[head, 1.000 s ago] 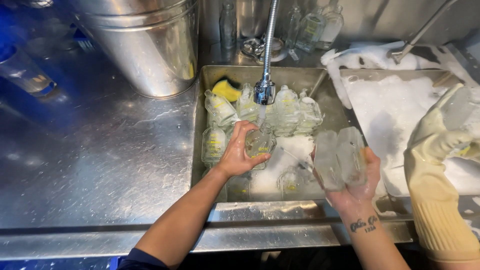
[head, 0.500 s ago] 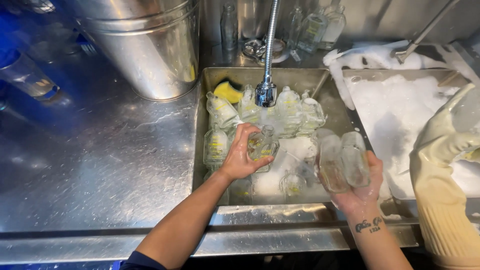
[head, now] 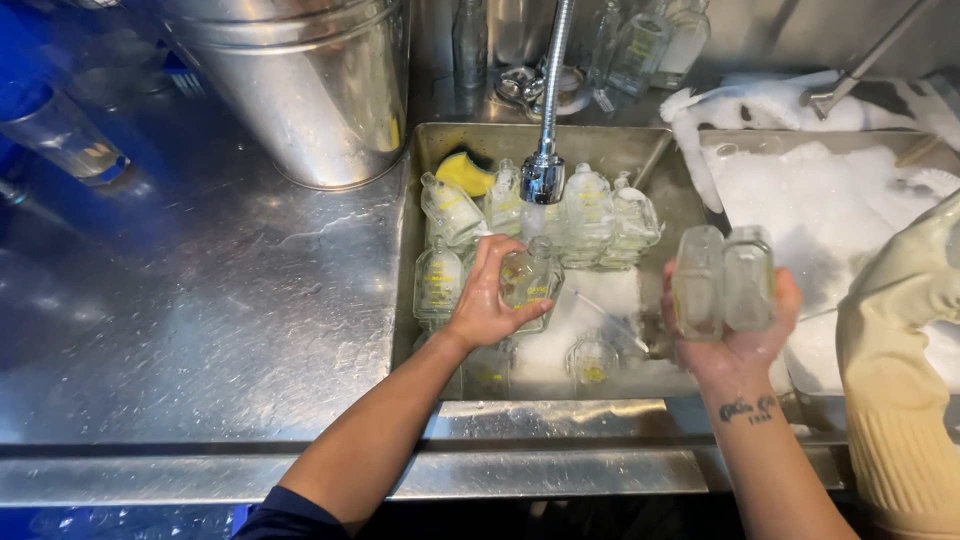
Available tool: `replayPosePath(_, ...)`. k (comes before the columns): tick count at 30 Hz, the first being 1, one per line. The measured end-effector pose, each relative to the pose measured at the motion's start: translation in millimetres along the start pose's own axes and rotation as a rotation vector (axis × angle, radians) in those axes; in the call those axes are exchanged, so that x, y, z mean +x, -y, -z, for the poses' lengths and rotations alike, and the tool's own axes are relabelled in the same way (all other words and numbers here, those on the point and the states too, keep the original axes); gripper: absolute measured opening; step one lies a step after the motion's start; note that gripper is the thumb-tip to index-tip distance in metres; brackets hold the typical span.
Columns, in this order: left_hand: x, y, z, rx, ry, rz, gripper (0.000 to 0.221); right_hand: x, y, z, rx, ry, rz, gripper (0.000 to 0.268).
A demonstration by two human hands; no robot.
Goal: Rinsing glass bottles under a faucet and placing them into a plastic crate for storage or further processing.
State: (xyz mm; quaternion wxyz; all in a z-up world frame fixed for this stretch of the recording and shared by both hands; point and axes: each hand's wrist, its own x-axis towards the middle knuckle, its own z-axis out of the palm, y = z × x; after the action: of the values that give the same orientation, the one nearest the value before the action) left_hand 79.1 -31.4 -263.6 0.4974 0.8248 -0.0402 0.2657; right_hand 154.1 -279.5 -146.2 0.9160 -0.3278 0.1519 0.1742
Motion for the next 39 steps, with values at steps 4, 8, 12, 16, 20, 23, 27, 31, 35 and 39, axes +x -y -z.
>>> replayPosePath(4, 4.9, -26.7, 3.9, -0.021, -0.013, 0.258, 0.076, 48.9, -7.2, 32.6, -0.084, -0.107, -0.148, 0.065)
replayPosePath(8, 6.3, -20.7, 9.8, -0.02, 0.006, 0.354, 0.078, 49.3, -22.4, 32.0, -0.131, -0.123, -0.173, 0.07)
replayPosePath(12, 8.3, -14.7, 4.0, -0.028, 0.018, 0.347, 0.077, 61.8, -8.7, 27.9, -0.101, -0.086, -0.153, 0.074)
replayPosePath(16, 7.9, -26.7, 7.2, -0.008, 0.04, 0.326, 0.076, 67.3, -15.2, 38.1, -0.026, -0.095, -0.09, 0.072)
replayPosePath(20, 8.5, -25.7, 9.2, -0.01, 0.048, 0.317, 0.076, 71.7, -18.9, 53.8, -0.111, -0.127, -0.163, 0.077)
replayPosePath(23, 10.6, -17.4, 5.9, -0.014, 0.049, 0.32, 0.076, 68.6, -14.9, 54.4, -0.151, -0.148, -0.144, 0.078)
replayPosePath(27, 10.3, -12.3, 5.7, -0.017, 0.049, 0.321, 0.076, 32.9, -16.2, 15.8, -0.167, -0.17, -0.154, 0.079)
replayPosePath(31, 11.1, -13.5, 4.4, -0.034, 0.044, 0.325, 0.075, 41.4, -17.4, 30.1, -0.131, -0.178, -0.153, 0.079)
replayPosePath(35, 10.5, -13.9, 5.6, -0.029, 0.043, 0.33, 0.074, 42.5, -16.1, 28.3, -0.071, -0.138, -0.144, 0.078)
replayPosePath(39, 10.6, -29.8, 9.9, -0.031, 0.032, 0.311, 0.074, 40.2, -15.4, 26.5, -0.056, -0.15, -0.129, 0.079)
